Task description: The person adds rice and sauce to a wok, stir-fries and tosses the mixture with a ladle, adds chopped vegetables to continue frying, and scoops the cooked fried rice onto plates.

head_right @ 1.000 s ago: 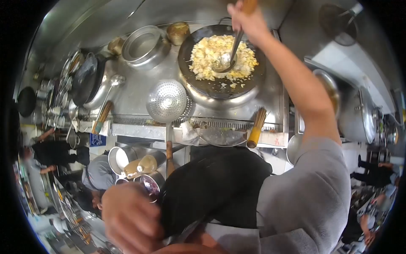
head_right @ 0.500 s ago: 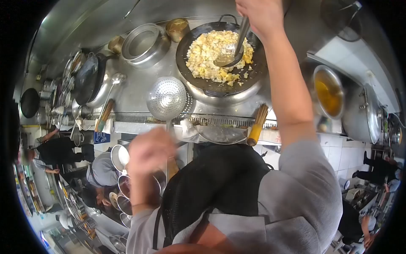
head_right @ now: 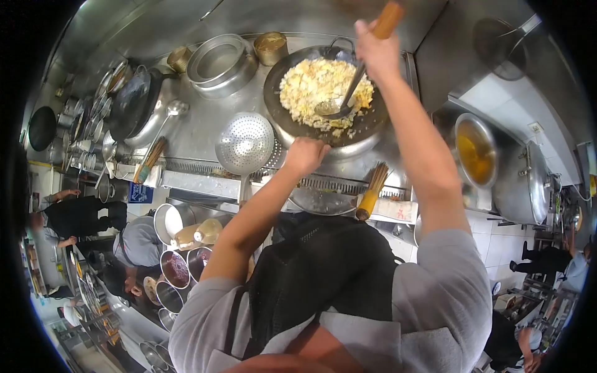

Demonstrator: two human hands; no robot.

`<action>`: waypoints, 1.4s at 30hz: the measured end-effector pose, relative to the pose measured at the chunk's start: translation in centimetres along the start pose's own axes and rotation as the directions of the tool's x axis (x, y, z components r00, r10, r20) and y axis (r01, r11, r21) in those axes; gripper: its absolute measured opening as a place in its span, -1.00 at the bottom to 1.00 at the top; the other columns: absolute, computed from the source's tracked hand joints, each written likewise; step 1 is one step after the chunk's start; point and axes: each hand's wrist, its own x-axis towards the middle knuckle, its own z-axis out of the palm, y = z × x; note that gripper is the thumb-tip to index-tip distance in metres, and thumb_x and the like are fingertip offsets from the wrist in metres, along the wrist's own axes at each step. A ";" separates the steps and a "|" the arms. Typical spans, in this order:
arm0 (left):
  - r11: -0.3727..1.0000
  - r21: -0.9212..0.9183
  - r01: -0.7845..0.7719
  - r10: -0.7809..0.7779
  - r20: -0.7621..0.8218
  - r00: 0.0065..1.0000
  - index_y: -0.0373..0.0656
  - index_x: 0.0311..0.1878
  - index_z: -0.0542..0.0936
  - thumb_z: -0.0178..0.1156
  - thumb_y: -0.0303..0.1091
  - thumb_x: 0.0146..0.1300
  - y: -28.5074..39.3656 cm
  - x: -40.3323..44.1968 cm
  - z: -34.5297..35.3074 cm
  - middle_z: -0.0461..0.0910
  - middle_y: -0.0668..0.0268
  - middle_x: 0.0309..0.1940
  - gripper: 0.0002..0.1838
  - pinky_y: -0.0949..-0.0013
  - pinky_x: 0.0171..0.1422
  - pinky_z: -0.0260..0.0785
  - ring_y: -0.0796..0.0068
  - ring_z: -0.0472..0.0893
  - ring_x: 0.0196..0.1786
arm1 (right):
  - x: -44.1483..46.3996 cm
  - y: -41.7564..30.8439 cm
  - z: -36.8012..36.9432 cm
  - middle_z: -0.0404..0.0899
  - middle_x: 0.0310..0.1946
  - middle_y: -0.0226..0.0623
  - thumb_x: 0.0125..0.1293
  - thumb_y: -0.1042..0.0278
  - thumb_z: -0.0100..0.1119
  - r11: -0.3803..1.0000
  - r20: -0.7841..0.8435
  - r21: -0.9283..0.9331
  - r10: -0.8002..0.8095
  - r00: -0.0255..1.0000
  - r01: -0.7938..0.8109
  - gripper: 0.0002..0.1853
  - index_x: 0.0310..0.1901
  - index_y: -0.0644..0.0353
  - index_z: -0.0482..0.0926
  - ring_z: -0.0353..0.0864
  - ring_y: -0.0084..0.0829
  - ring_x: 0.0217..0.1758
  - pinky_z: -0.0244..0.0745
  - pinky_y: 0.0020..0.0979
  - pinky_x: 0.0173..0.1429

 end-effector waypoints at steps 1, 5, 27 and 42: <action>1.000 0.027 0.001 -0.002 0.046 0.999 -0.16 -0.50 0.61 0.08 -0.05 0.37 0.9 -1.0 -1.3 0.64 0.07 -0.49 -0.57 -0.01 -0.14 0.45 0.02 0.64 -0.32 | 0.7 -3.6 -0.1 0.28 -0.64 -0.50 0.32 0.37 0.29 0.998 -0.008 -0.025 -0.056 0.998 0.056 -0.77 -0.35 0.17 0.39 0.27 -0.59 -0.66 0.18 -0.50 -0.56; 0.988 -0.078 -0.134 0.139 0.062 0.988 -0.05 -0.53 0.66 0.15 -0.01 0.28 5.2 -6.1 -7.5 0.64 0.18 -0.59 -0.62 0.09 -0.40 0.50 0.13 0.65 -0.53 | 2.9 -17.9 -2.8 0.28 -0.65 -0.55 0.35 0.33 0.25 0.963 0.231 0.197 -0.229 0.945 0.185 -0.75 -0.43 0.10 0.39 0.23 -0.63 -0.67 0.15 -0.53 -0.57; 0.997 -0.076 -0.005 0.005 0.003 1.000 -0.04 -0.42 0.68 0.12 -0.03 0.32 -0.3 -2.9 2.2 0.68 0.13 -0.44 -0.66 0.02 -0.21 0.48 0.01 0.66 -0.34 | 1.8 2.3 5.8 0.40 -0.63 -0.38 0.26 0.37 0.30 0.983 -0.177 -0.033 -0.183 0.967 0.180 -0.78 -0.44 0.23 0.46 0.32 -0.51 -0.74 0.25 -0.45 -0.66; 0.998 -0.065 0.004 0.009 0.201 0.980 -0.08 -0.35 0.69 0.09 -0.02 0.31 -0.8 -3.1 1.4 0.68 0.07 -0.44 -0.64 -0.03 -0.14 0.50 0.04 0.68 -0.31 | 2.9 0.7 6.8 0.33 -0.69 -0.41 0.28 0.44 0.30 0.996 -0.124 -0.047 -0.083 0.989 0.077 -0.76 -0.29 0.20 0.37 0.30 -0.55 -0.72 0.21 -0.44 -0.63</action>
